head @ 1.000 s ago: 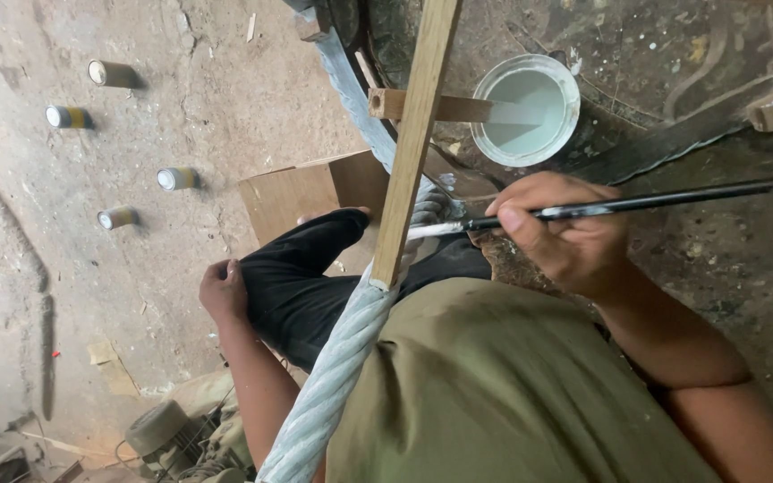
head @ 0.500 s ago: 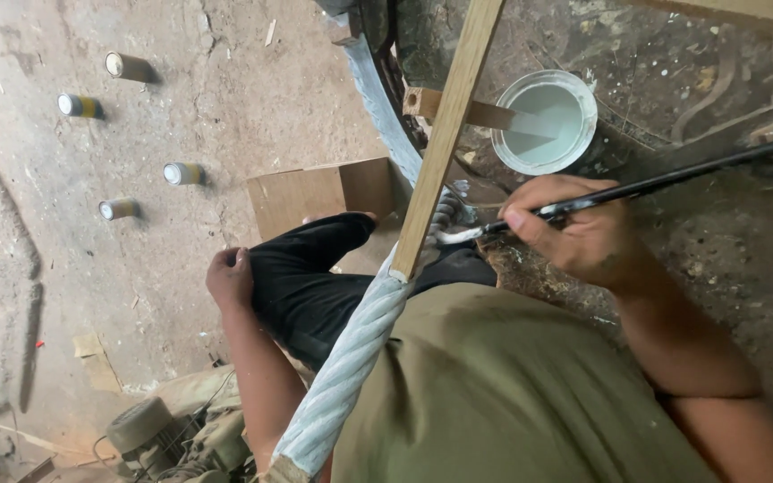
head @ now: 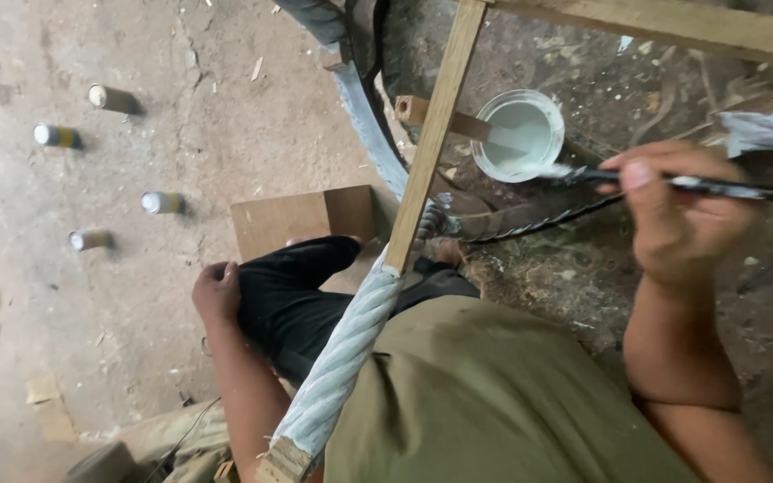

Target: The person paints the decorative twisted frame of a wooden object with white paint using a brush, dipping the brush into a container of paint.

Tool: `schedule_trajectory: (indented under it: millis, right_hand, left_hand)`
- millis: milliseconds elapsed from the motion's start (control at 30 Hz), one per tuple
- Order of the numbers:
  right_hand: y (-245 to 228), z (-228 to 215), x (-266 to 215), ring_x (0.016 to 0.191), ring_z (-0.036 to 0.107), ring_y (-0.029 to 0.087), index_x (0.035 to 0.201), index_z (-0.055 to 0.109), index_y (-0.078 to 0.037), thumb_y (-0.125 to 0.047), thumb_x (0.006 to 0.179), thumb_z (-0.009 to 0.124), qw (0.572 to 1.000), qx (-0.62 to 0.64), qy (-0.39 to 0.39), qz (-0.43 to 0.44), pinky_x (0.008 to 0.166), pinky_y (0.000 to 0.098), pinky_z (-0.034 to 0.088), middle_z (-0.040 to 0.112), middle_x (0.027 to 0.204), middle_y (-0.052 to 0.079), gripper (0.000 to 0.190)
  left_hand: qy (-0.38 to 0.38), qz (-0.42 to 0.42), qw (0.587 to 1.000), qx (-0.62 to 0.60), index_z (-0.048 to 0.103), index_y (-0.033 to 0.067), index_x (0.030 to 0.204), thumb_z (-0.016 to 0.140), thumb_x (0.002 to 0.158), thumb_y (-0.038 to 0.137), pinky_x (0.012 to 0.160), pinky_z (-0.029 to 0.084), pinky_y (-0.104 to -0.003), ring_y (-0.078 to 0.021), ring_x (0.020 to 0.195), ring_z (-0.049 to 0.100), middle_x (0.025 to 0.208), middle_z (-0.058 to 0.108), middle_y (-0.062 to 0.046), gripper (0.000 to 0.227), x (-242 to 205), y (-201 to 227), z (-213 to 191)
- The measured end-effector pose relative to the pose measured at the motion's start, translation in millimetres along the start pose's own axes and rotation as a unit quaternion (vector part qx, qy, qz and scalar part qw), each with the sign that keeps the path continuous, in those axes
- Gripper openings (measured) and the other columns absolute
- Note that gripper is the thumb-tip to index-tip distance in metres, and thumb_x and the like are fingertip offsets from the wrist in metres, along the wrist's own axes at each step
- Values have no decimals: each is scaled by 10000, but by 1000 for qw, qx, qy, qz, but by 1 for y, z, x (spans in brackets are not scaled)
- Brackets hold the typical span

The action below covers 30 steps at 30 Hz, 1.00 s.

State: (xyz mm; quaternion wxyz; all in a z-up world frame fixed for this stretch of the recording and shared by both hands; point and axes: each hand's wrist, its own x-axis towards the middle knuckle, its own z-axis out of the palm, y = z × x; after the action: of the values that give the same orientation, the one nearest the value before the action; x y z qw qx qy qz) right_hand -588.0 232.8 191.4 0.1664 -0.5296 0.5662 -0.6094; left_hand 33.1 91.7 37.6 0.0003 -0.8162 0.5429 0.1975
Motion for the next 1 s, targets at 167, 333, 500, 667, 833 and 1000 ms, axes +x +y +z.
schedule_trajectory:
  millis: [167, 333, 500, 667, 833, 1000]
  right_hand:
    - [27, 4, 6, 781, 689, 333, 1018, 656, 140, 52, 1137, 636, 986, -140, -55, -74, 675, 381, 594, 693, 935, 290, 149]
    - [61, 41, 17, 779, 719, 321, 932, 720, 75, -74, 1090, 750, 951, -246, -122, -144, 753, 418, 573, 750, 890, 215, 219]
    - [49, 19, 24, 888, 723, 343, 1066, 711, 107, 26, 1090, 750, 963, -214, -139, -85, 891, 465, 597, 752, 1001, 250, 93]
    - [41, 12, 15, 885, 734, 365, 1046, 718, 131, 75, 1039, 773, 971, -178, -146, -63, 818, 433, 605, 752, 1012, 286, 79]
    - [32, 4, 9, 893, 726, 370, 992, 716, 135, 133, 1008, 759, 984, -132, -115, -32, 860, 463, 565, 746, 988, 264, 46]
    - [60, 3, 5, 937, 721, 424, 1046, 686, 166, 142, 1039, 757, 985, -130, -103, -52, 875, 491, 588, 725, 1030, 340, 76]
  left_hand:
    - [-15, -25, 999, -15, 772, 114, 1079, 602, 966, 378, 958, 497, -462, -339, 1040, 680, 1074, 760, -119, 333, -15, 14, -9]
    - [-2, -28, 999, -22, 767, 122, 1067, 615, 956, 368, 954, 497, -460, -332, 1029, 676, 1070, 743, -113, 309, -24, 10, -13]
    - [4, -77, 996, -41, 761, 106, 1116, 639, 978, 345, 977, 504, -438, -312, 1041, 686, 1082, 759, -103, 301, -33, -5, -16]
    - [31, -94, 995, -25, 754, 81, 1161, 629, 967, 424, 994, 482, -457, -334, 1086, 671, 1133, 747, -135, 414, -24, -59, 3]
    - [6, -149, 988, -36, 734, 53, 1194, 577, 960, 510, 1003, 449, -477, -350, 1156, 639, 1184, 728, -156, 537, -32, -64, -3]
    - [-37, -237, 967, -88, 681, 59, 1280, 546, 981, 500, 931, 486, -491, -342, 1157, 598, 1299, 658, -155, 549, -60, 5, -27]
